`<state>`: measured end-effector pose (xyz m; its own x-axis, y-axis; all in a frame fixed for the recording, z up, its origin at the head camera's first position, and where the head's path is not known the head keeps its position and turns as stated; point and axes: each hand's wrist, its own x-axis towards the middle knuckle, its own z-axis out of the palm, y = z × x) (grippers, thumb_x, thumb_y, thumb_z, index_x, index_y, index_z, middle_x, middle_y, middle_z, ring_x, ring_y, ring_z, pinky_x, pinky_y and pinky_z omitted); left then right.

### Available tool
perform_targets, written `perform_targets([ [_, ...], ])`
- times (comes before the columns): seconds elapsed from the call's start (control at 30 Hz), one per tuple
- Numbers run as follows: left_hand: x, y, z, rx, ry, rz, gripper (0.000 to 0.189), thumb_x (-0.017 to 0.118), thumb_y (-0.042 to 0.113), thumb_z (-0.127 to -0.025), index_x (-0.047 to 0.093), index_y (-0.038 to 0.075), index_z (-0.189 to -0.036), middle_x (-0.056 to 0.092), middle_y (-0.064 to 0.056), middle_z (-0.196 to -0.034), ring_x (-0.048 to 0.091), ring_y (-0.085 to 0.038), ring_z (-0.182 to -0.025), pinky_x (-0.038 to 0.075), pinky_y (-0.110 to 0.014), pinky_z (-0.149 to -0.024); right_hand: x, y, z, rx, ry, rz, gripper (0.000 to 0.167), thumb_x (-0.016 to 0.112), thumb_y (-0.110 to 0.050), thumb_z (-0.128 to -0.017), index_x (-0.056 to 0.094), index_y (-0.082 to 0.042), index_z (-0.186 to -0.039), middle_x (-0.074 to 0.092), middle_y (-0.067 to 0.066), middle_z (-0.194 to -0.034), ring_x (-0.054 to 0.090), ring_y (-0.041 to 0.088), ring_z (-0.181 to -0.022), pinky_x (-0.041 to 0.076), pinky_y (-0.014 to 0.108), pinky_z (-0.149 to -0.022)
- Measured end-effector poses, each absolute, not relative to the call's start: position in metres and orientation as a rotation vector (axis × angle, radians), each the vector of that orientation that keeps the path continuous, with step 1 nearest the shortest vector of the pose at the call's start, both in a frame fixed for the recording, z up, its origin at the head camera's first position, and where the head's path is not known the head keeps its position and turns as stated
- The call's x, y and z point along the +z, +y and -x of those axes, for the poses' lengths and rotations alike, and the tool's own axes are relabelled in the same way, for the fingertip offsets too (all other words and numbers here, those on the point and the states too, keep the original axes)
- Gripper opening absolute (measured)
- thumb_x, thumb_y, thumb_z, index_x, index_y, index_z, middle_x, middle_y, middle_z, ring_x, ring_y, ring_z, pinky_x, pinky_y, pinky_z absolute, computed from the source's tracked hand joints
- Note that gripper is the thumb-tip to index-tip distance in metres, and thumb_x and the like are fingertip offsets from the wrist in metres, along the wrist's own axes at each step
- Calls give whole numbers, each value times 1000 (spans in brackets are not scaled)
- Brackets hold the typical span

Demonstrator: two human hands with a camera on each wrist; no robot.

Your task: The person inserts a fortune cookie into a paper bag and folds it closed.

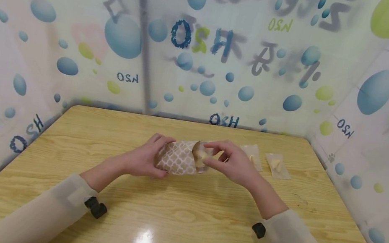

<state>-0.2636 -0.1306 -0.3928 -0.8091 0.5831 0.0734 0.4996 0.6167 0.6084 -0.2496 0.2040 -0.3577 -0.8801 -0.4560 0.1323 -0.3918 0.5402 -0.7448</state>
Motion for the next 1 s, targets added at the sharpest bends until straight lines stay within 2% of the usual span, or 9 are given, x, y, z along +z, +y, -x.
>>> perform_targets([
  [0.13, -393, -132, 264, 967, 2698, -898, 101, 91, 23, -85, 32, 11, -166, 36, -21, -157, 45, -36, -142, 47, -58, -120, -359, 213, 251, -1337, 2708, 740, 43, 76, -24, -106, 69, -17, -148, 69, 16, -125, 64, 21, -82, 55, 32, -68],
  [0.37, -393, -134, 265, 1001, 2683, -884, 99, 90, 23, -86, 32, 11, -165, 35, -21, -158, 44, -36, -144, 45, -58, -121, -361, 228, 254, -1291, 2732, 725, 44, 71, -28, -109, 67, -23, -152, 68, 18, -136, 69, 20, -88, 59, 40, -77],
  [0.5, -394, -134, 265, 1008, 2681, -876, 99, 90, 24, -85, 32, 12, -165, 35, -21, -157, 45, -36, -144, 45, -59, -121, -363, 230, 254, -1280, 2733, 732, 44, 72, -28, -109, 67, -24, -152, 67, 21, -137, 69, 22, -89, 59, 42, -77],
  [0.77, -395, -134, 265, 1032, 2672, -871, 99, 91, 24, -85, 33, 13, -165, 36, -21, -157, 45, -37, -144, 44, -60, -121, -366, 224, 253, -1313, 2716, 758, 43, 75, -23, -106, 70, -21, -149, 67, 20, -136, 67, 25, -87, 54, 32, -70],
  [1.0, -394, -134, 264, 1030, 2665, -864, 100, 91, 24, -85, 32, 14, -165, 35, -20, -158, 44, -36, -144, 44, -61, -121, -366, 217, 253, -1310, 2701, 776, 42, 76, -22, -105, 71, -18, -147, 67, 20, -132, 63, 26, -83, 53, 31, -69],
])
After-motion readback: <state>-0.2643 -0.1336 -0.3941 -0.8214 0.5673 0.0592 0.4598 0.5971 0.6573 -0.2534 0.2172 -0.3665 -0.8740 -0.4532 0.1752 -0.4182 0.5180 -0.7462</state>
